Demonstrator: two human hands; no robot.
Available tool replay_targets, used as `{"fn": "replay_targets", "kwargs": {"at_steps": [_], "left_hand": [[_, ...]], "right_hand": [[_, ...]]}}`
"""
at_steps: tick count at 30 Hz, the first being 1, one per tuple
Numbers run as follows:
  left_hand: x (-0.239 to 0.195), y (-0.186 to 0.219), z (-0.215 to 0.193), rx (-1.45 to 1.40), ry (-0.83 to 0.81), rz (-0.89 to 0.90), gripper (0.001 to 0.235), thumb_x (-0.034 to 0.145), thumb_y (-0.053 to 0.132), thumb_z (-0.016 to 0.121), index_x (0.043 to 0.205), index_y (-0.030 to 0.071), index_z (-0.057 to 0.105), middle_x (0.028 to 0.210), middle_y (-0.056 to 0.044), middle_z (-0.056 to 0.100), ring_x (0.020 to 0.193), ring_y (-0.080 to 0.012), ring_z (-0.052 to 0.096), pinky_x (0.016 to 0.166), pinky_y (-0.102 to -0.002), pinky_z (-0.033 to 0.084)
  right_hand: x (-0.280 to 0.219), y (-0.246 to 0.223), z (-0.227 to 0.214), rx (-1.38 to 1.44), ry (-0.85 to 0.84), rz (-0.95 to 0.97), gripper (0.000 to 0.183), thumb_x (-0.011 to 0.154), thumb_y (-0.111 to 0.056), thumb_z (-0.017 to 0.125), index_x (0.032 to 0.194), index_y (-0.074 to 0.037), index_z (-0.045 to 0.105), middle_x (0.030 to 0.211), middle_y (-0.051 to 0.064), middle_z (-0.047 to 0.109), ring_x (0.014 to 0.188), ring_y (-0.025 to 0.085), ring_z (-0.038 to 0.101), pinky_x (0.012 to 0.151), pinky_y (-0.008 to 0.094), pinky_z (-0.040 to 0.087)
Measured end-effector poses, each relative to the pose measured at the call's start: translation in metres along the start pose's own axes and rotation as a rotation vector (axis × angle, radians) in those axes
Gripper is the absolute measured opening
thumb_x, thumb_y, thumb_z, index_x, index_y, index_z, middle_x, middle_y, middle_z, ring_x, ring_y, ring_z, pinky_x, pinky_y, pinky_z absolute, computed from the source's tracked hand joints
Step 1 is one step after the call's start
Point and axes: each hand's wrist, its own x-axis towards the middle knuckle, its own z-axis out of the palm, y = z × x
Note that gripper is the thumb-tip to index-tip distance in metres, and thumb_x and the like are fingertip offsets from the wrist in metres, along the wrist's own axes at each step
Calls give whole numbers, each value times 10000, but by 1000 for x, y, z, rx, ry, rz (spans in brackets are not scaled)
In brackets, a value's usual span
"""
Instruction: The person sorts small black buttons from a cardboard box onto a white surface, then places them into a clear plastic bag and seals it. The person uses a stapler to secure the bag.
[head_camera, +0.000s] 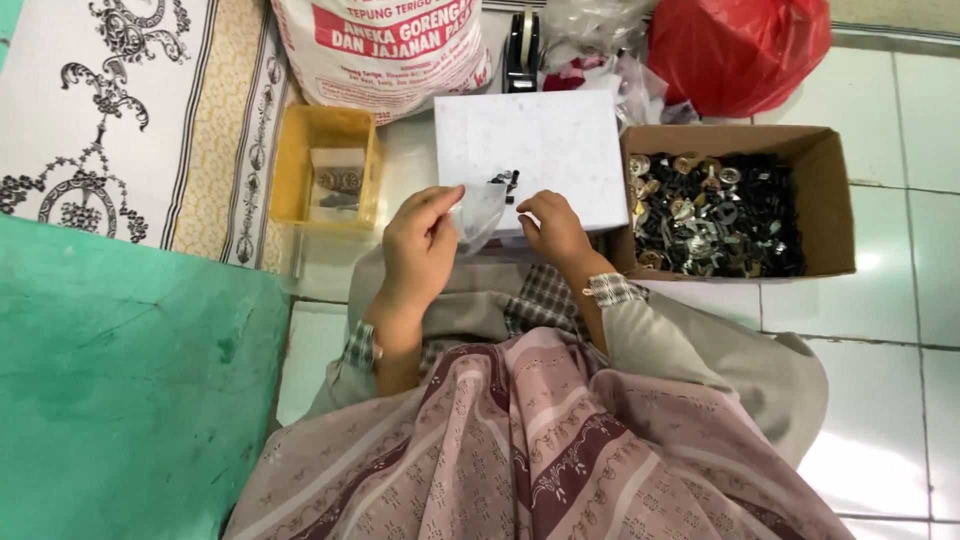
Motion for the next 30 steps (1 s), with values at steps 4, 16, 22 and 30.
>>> {"fn": "replay_targets", "kwargs": {"at_steps": [4, 16, 22, 30], "left_hand": [[-2, 23, -6, 25, 4, 5, 356, 926, -123, 530, 1215, -42, 721, 1051, -215, 719, 814, -294, 709, 614, -342, 579], [-13, -23, 14, 67, -24, -51, 395, 845, -138, 567, 1154, 5, 767, 1008, -189, 751, 822, -361, 716, 646, -349, 557], [-19, -50, 11, 93, -45, -93, 412, 844, -126, 582, 1191, 10, 759, 1070, -178, 739, 936, -363, 720, 744, -394, 574], [-30, -66, 13, 121, -38, -136, 407, 849, -95, 598, 1196, 32, 768, 1062, -142, 738, 937, -331, 710, 785, -400, 572]], "right_hand": [[12, 10, 16, -208, -70, -125, 201, 864, -58, 757, 1062, -85, 734, 930, 72, 655, 865, 246, 667, 770, 359, 583], [28, 35, 61, -502, -51, -234, 219, 902, -114, 616, 1043, -234, 731, 903, 27, 577, 777, 225, 640, 611, 361, 542], [33, 41, 68, -482, -108, -232, 38, 939, -200, 652, 972, -194, 670, 854, 17, 565, 744, 223, 662, 609, 359, 554], [39, 32, 74, -462, -279, -44, 165, 967, -328, 666, 1026, -175, 684, 896, 12, 625, 836, 226, 700, 660, 371, 583]]}}
